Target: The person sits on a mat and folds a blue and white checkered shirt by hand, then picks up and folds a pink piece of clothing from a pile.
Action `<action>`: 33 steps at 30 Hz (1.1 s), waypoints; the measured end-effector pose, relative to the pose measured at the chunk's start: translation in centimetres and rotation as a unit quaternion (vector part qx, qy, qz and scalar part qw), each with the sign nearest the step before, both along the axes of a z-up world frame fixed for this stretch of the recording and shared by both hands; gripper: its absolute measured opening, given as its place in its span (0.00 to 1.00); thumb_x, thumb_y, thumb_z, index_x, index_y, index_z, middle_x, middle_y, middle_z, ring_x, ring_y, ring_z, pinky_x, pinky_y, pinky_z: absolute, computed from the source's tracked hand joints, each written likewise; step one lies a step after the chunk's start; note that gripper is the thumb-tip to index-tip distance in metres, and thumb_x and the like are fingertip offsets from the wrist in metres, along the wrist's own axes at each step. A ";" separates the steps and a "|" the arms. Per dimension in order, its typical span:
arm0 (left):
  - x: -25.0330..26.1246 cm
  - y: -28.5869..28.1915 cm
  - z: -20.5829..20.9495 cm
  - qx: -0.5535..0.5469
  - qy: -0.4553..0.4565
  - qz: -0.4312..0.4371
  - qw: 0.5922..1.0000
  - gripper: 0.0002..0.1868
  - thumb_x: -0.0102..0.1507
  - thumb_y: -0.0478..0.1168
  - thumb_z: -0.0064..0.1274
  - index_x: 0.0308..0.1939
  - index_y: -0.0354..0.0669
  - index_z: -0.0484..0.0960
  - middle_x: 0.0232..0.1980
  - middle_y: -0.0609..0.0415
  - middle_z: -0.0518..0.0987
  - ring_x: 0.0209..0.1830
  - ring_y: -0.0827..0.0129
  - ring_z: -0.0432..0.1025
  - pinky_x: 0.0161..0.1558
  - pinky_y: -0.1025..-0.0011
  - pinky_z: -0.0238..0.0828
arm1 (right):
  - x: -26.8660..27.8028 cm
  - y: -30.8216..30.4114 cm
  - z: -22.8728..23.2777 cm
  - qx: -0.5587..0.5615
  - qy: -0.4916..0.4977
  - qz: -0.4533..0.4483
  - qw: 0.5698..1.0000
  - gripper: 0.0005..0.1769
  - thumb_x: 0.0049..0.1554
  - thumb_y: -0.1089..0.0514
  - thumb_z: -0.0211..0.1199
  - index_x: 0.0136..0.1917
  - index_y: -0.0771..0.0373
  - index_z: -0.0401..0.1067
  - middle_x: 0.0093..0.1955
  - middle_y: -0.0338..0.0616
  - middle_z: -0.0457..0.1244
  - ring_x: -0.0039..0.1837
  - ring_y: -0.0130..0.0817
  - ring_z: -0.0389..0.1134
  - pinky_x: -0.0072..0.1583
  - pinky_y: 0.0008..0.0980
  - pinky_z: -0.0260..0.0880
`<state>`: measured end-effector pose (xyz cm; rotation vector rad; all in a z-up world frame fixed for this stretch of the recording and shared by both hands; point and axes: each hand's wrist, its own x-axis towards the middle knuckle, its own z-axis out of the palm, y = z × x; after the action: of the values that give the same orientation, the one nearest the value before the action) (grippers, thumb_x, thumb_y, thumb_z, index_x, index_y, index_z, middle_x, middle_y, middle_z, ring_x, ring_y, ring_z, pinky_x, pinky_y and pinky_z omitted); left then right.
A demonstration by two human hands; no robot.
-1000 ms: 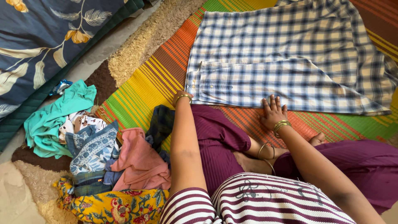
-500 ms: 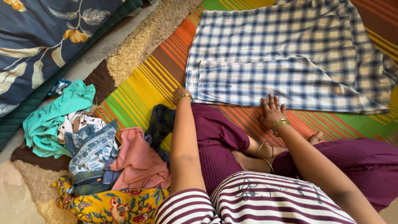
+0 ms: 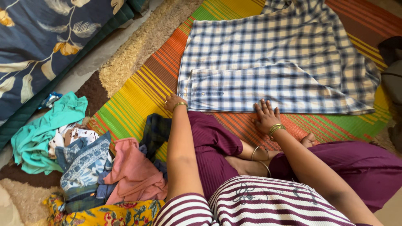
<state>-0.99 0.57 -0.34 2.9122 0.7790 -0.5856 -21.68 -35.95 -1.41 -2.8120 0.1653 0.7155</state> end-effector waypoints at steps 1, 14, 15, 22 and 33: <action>0.0 -0.5 0.1 0.030 -0.034 -0.057 0.997 0.33 0.64 0.50 0.56 0.71 0.50 0.66 0.73 0.43 0.64 0.71 0.48 0.64 0.67 0.49 0.57 | 0.1 -0.1 0.1 -0.001 -0.001 -0.004 1.000 0.46 0.60 0.32 0.46 0.84 0.39 0.31 0.87 0.39 0.22 0.86 0.38 0.19 0.79 0.54 0.22; 0.7 -5.6 -1.4 -0.049 0.071 -0.341 0.936 0.58 0.58 0.78 0.48 0.82 0.60 0.39 0.85 0.55 0.26 0.85 0.55 0.23 0.78 0.44 0.25 | 0.7 -1.0 -2.3 0.006 -0.020 -0.042 0.999 0.43 0.65 0.33 0.30 0.85 0.55 0.31 0.87 0.43 0.28 0.85 0.37 0.28 0.81 0.51 0.29; 0.8 -5.8 -1.0 -0.038 0.105 -0.328 0.938 0.63 0.54 0.80 0.47 0.82 0.62 0.34 0.85 0.58 0.25 0.84 0.56 0.22 0.78 0.43 0.26 | 1.0 -2.7 -3.4 0.007 -0.036 -0.096 0.995 0.45 0.66 0.35 0.32 0.87 0.60 0.31 0.86 0.51 0.32 0.84 0.41 0.33 0.81 0.51 0.34; 0.4 -6.2 1.5 -0.043 0.172 -0.312 0.933 0.76 0.44 0.85 0.51 0.81 0.63 0.24 0.84 0.60 0.20 0.83 0.54 0.16 0.77 0.40 0.21 | 2.3 -14.1 -5.0 -0.033 -0.106 -0.452 0.885 0.46 0.63 0.31 0.33 0.82 0.63 0.35 0.86 0.49 0.29 0.86 0.43 0.28 0.78 0.62 0.26; 1.0 -6.2 -1.1 -0.061 0.177 -0.323 0.928 0.83 0.44 0.76 0.65 0.79 0.59 0.16 0.82 0.52 0.12 0.81 0.45 0.10 0.74 0.37 0.17 | 10.7 12.2 2.2 0.068 -0.099 0.122 0.985 0.37 0.62 0.49 0.51 0.81 0.56 0.46 0.84 0.44 0.42 0.83 0.38 0.39 0.79 0.49 0.30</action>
<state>0.01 -5.60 -1.40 2.9372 -0.2404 -1.1772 -10.98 -23.74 0.81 -2.7758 -0.2579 0.4687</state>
